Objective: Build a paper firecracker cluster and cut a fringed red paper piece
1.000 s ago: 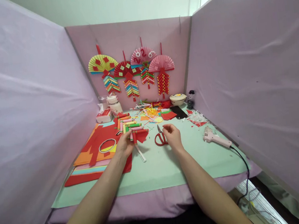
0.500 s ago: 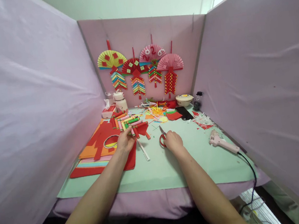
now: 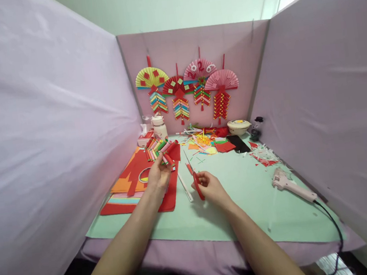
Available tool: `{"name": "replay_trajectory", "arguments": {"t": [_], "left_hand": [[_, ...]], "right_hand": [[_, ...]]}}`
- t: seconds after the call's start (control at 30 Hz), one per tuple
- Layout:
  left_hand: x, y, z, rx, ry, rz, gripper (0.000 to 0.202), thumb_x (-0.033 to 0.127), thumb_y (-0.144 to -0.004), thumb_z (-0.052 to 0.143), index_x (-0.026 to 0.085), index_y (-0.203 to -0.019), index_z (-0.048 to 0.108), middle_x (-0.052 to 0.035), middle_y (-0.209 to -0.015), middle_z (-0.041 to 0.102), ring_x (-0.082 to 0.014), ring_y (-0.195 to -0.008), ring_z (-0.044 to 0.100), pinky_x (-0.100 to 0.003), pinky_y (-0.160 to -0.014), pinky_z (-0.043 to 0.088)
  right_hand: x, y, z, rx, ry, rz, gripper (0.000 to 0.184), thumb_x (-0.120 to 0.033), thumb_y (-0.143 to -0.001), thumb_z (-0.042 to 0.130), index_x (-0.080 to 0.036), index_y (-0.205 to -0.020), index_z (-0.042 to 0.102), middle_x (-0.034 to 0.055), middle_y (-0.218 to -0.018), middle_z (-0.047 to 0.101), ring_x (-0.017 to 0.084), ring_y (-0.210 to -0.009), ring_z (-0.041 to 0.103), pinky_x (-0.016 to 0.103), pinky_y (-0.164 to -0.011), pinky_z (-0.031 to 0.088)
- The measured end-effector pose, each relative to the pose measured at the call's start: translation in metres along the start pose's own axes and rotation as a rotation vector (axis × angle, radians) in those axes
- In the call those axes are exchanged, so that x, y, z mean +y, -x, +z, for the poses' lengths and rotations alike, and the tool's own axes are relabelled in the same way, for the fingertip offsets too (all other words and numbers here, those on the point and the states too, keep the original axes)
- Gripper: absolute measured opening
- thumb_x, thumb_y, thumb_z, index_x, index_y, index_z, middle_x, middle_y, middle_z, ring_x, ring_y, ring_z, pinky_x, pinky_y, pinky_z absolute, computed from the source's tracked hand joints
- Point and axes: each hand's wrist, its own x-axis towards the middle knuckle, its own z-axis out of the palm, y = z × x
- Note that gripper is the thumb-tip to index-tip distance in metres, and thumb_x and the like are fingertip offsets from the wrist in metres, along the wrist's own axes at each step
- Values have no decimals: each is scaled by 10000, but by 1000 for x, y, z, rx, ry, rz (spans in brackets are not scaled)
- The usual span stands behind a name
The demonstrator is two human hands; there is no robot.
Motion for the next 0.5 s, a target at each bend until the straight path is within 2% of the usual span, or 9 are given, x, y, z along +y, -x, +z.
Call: {"name": "replay_trajectory", "arguments": {"t": [0.1, 0.23, 0.37, 0.5], "left_hand": [[4, 0, -1, -6, -2, 20, 77, 103, -792, 662, 136, -849, 623, -8, -714, 693, -92, -596, 652, -190, -599, 539], [4, 1, 0, -2, 18, 39, 63, 101, -814, 641, 147, -849, 616, 6, -711, 693, -84, -596, 654, -186, -603, 540], [1, 4, 3, 2, 58, -23, 58, 104, -856, 583, 140, -841, 626, -4, -705, 697, -97, -625, 666, -204, -629, 552], [-5, 8, 3, -4, 30, -62, 57, 92, -826, 611, 136, -851, 639, -11, -711, 700, -107, -641, 671, -208, -638, 557]], "right_hand": [[2, 2, -1, 53, 141, -46, 390, -408, -636, 753, -195, -883, 540, -7, -730, 604, 156, -674, 559, 283, -632, 433], [5, 2, -5, 26, 250, -104, 354, -469, -698, 703, -212, -854, 517, -30, -721, 563, 144, -654, 513, 272, -617, 408], [10, 1, -1, -25, 188, -93, 348, -490, -711, 693, -210, -788, 501, -38, -664, 532, 118, -572, 474, 247, -545, 384], [11, 2, 3, -33, 51, -31, 368, -520, -705, 693, -212, -784, 509, -40, -645, 538, 103, -508, 471, 237, -486, 382]]}}
